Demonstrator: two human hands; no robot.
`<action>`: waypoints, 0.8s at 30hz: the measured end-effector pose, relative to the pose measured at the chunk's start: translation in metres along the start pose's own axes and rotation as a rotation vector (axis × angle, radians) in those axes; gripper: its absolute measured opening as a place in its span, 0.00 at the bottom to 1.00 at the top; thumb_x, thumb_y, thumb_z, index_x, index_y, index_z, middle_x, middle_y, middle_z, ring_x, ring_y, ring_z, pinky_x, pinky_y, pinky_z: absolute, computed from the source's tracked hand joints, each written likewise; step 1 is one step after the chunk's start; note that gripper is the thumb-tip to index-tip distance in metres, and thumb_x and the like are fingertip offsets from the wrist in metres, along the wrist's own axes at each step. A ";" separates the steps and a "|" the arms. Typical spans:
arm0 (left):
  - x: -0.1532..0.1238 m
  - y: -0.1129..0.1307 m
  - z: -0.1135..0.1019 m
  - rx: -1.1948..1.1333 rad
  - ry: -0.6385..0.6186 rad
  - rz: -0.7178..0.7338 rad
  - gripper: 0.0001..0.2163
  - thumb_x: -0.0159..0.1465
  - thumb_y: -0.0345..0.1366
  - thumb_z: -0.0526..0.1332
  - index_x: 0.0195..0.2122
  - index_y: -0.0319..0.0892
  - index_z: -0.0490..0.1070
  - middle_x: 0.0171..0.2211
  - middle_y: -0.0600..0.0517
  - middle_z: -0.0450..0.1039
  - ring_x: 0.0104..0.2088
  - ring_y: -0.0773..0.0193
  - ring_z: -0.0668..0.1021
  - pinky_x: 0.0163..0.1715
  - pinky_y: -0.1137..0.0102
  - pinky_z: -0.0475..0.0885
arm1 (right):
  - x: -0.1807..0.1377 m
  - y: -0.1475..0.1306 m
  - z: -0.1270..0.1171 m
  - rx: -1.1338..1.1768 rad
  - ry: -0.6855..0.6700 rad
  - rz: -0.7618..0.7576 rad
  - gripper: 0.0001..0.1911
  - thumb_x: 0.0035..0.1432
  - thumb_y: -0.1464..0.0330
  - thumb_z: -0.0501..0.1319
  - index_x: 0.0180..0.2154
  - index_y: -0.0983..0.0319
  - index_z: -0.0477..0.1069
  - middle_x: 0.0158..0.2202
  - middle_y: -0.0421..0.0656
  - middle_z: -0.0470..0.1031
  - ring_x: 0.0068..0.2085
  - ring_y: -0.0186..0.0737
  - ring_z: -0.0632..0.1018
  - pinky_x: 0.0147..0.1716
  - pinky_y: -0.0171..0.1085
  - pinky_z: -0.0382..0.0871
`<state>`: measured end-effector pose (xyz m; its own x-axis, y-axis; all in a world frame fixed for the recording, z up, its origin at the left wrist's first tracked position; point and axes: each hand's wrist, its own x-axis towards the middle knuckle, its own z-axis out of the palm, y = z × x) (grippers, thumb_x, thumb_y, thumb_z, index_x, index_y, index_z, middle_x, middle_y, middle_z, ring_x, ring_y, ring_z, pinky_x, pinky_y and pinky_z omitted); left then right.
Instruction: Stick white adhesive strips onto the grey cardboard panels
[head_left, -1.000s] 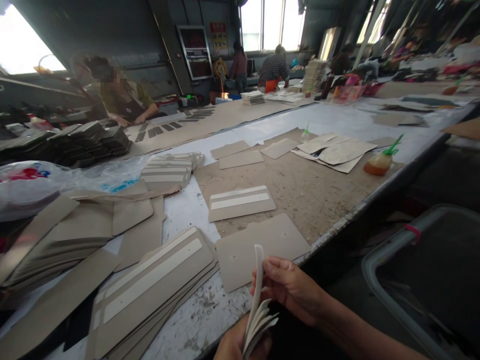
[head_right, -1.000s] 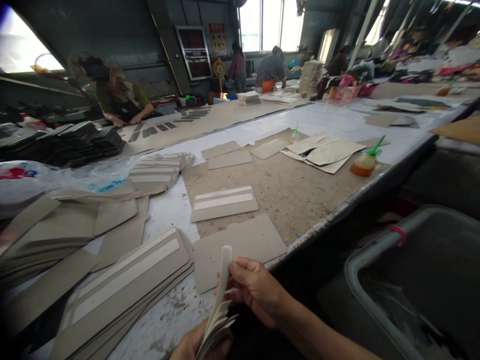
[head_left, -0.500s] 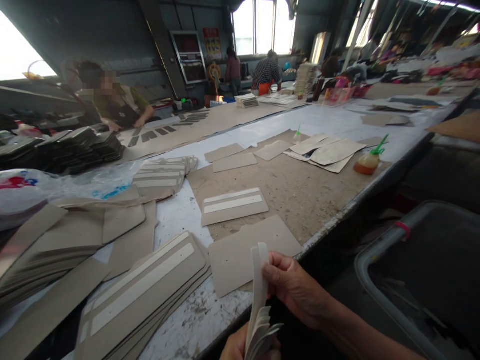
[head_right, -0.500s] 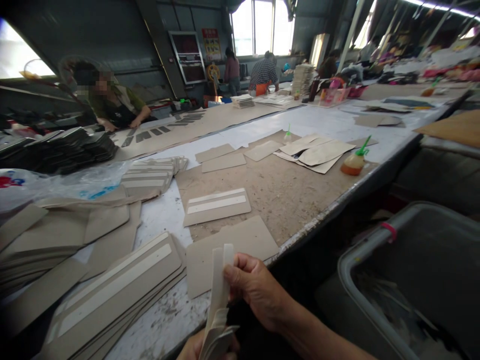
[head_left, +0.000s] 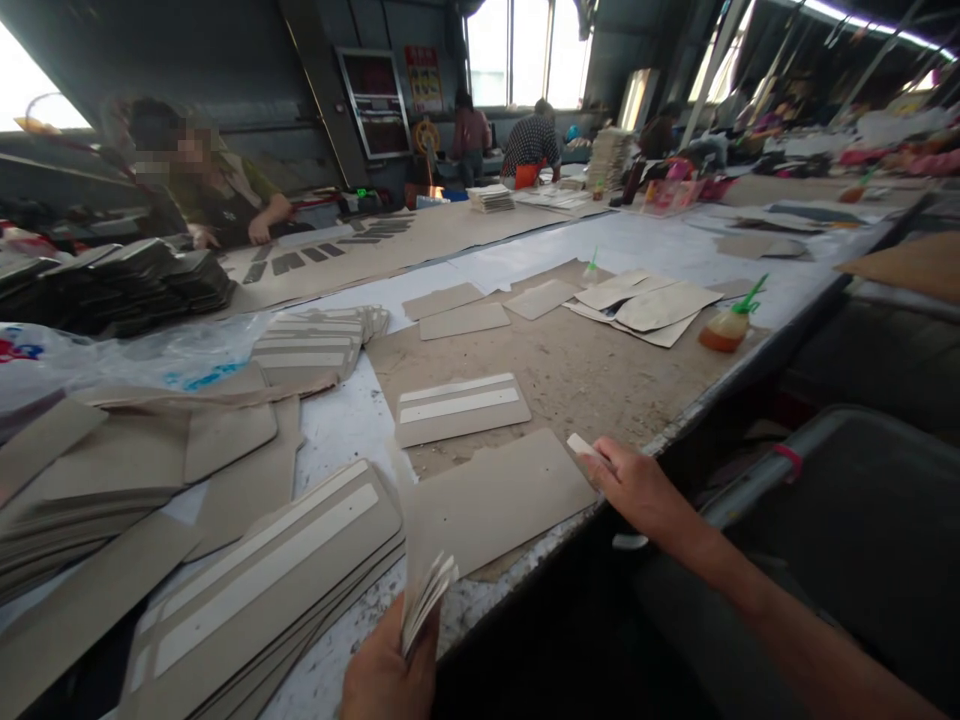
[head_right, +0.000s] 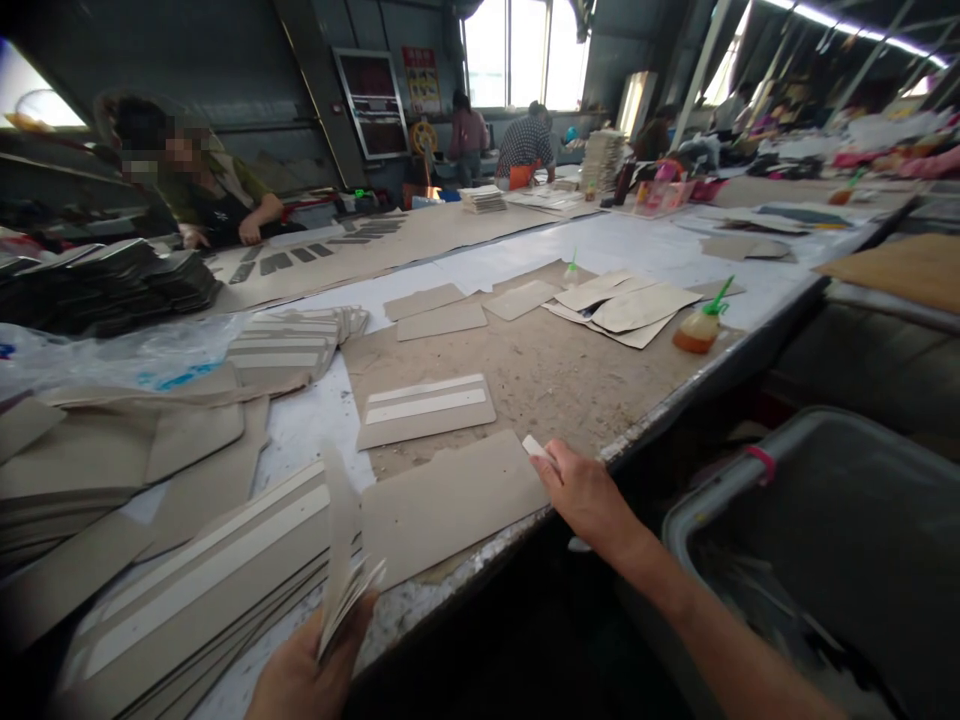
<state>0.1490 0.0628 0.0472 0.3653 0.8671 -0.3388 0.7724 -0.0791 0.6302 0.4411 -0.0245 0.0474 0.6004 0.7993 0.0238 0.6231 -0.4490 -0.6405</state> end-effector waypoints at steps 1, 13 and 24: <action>0.005 0.000 0.001 0.067 0.015 -0.012 0.17 0.60 0.47 0.46 0.41 0.47 0.69 0.35 0.52 0.76 0.39 0.55 0.76 0.40 0.66 0.67 | -0.002 0.002 0.005 -0.132 0.010 -0.008 0.14 0.58 0.59 0.52 0.25 0.60 0.57 0.22 0.38 0.63 0.26 0.37 0.69 0.26 0.34 0.56; 0.018 0.024 0.014 0.303 0.013 -0.148 0.12 0.64 0.44 0.42 0.38 0.48 0.60 0.30 0.48 0.74 0.34 0.50 0.77 0.31 0.64 0.65 | -0.012 0.019 0.019 -0.143 -0.068 0.101 0.11 0.54 0.58 0.57 0.33 0.59 0.64 0.29 0.42 0.73 0.31 0.41 0.74 0.30 0.34 0.60; -0.003 0.017 0.019 0.428 0.083 0.013 0.16 0.57 0.24 0.45 0.42 0.47 0.63 0.34 0.51 0.76 0.34 0.57 0.78 0.32 0.66 0.67 | -0.006 0.017 -0.027 -0.164 -0.098 0.059 0.16 0.59 0.56 0.45 0.29 0.58 0.64 0.23 0.38 0.69 0.27 0.38 0.71 0.28 0.34 0.60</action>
<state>0.1710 0.0496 0.0450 0.3465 0.9001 -0.2643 0.9202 -0.2714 0.2820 0.4618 -0.0481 0.0574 0.5917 0.8012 -0.0897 0.6666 -0.5488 -0.5045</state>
